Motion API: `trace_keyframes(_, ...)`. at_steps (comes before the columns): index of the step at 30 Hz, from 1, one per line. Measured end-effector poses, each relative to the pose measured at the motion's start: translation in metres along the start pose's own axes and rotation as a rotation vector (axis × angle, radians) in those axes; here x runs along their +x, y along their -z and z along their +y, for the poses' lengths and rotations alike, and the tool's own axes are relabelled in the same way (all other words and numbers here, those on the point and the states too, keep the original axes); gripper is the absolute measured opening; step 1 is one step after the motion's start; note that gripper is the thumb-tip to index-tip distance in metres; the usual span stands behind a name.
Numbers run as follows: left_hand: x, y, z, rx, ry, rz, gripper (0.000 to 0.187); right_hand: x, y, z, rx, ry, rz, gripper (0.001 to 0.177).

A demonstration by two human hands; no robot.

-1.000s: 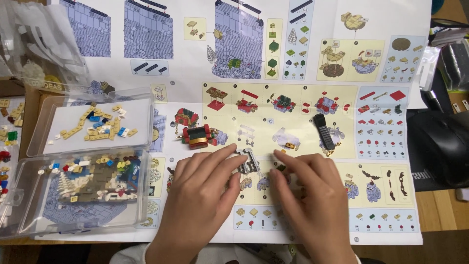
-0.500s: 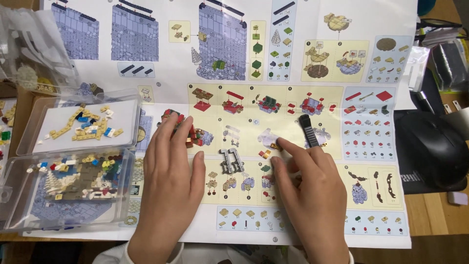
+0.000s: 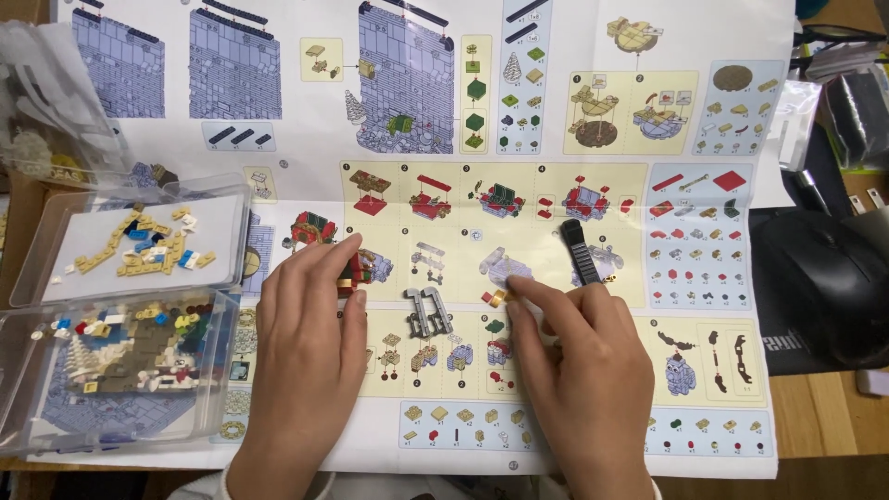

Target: Assembling a LEGO model by following printed instructions and connecting small plastic bricks.

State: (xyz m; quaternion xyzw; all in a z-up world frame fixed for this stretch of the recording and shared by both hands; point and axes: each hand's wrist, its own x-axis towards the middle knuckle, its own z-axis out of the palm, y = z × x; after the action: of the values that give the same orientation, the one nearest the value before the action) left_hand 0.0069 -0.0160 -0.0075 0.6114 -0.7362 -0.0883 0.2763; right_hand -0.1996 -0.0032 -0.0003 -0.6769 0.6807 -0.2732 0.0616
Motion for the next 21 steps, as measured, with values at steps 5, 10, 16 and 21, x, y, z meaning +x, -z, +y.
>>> trace_keyframes(5, 0.001, 0.002, 0.003, -0.029, -0.004, 0.004, 0.042, -0.004, 0.007, -0.001, 0.093, -0.16, -0.032, 0.02)
trace_keyframes(10, 0.001, 0.006, 0.011, -0.066, -0.028, 0.112, 0.036, -0.008, 0.018, 0.004, 0.047, -0.259, -0.044, 0.017)
trace_keyframes(16, -0.002, 0.006, 0.011, -0.033, -0.064, 0.141, 0.029, -0.012, 0.026, 0.011, 0.012, -0.31, -0.015, 0.019)
trace_keyframes(21, -0.004, 0.002, 0.006, 0.014, 0.028, 0.081, 0.055, -0.016, 0.026, 0.003, 0.027, -0.272, 0.028, 0.031)
